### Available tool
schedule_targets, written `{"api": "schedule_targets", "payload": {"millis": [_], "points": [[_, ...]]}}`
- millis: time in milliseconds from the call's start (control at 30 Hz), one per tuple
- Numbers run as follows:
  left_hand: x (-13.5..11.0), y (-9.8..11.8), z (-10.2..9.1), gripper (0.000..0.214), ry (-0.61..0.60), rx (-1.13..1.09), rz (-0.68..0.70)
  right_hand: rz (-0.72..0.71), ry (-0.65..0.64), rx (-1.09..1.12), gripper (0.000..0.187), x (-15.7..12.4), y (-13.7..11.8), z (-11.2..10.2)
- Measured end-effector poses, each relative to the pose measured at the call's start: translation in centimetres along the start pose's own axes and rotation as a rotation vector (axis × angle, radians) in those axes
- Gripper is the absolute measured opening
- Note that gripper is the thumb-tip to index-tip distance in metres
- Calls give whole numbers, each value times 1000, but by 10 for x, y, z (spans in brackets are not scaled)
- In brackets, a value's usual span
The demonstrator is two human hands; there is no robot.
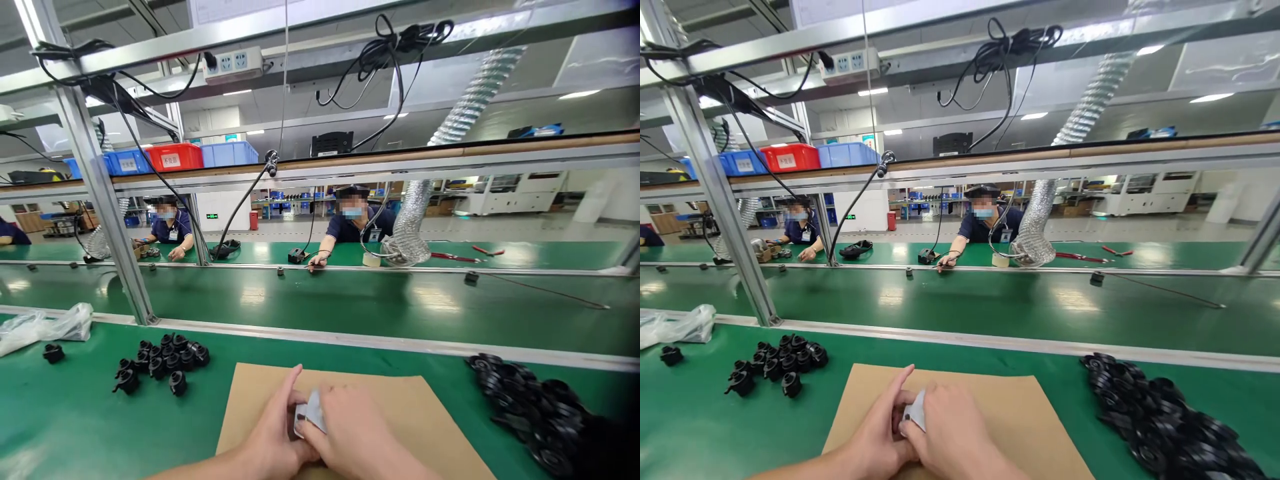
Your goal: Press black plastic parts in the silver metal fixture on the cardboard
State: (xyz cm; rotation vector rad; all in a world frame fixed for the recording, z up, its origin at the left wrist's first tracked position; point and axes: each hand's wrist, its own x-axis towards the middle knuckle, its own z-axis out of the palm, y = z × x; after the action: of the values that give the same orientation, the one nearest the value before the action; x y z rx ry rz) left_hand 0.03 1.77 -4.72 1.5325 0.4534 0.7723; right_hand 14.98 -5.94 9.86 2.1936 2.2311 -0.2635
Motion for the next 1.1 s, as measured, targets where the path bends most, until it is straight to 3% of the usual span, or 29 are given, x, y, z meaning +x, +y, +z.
{"api": "schedule_targets", "payload": {"millis": [67, 100, 200, 300, 367, 433, 533, 600, 667, 733, 800, 867, 1000, 1067, 1100], "points": [[3, -5, -4, 137, -30, 4, 19, -23, -100, 22, 42, 0, 6, -10], [5, -7, -7, 140, -51, -9, 27, -100, -145, 5, 49, 2, 13, -17], [9, -15, -12, 148, -121, -99, 60, -556, -140, -207, 76, 14, 32, -38], [9, -22, -10, 149, -140, -182, 83, -878, -100, -415, 78, 32, 35, -44], [8, -24, -7, 148, -117, -178, 80, -867, -182, -515, 61, 38, 25, -40], [6, -22, -4, 143, -83, -112, 93, -680, -284, -585, 44, 35, 8, -36], [3, -14, -1, 134, -62, -4, 108, -346, -327, -585, 45, 21, -11, -34], [2, -9, -2, 135, -80, -11, 107, -303, -316, -536, 46, 14, -9, -37], [2, -7, -3, 138, -106, -59, 90, -480, -250, -522, 49, 13, 4, -39], [2, -8, -4, 137, -123, -90, 73, -807, -109, -602, 57, 19, 23, -40], [3, -10, -5, 135, -133, -106, 71, -1137, 59, -695, 43, 33, 36, -39], [4, -10, -4, 136, -130, -121, 67, -1341, 110, -728, 23, 50, 42, -39], [0, 0, -1, 131, -38, -37, 11, -1483, -69, -679, 43, 76, 38, -37], [-3, 7, 0, 125, -5, 31, -16, -1379, -152, -611, 48, 75, 33, -31], [-5, 10, 0, 122, -2, 58, -24, -1253, -161, -551, 47, 71, 31, -28]]}}
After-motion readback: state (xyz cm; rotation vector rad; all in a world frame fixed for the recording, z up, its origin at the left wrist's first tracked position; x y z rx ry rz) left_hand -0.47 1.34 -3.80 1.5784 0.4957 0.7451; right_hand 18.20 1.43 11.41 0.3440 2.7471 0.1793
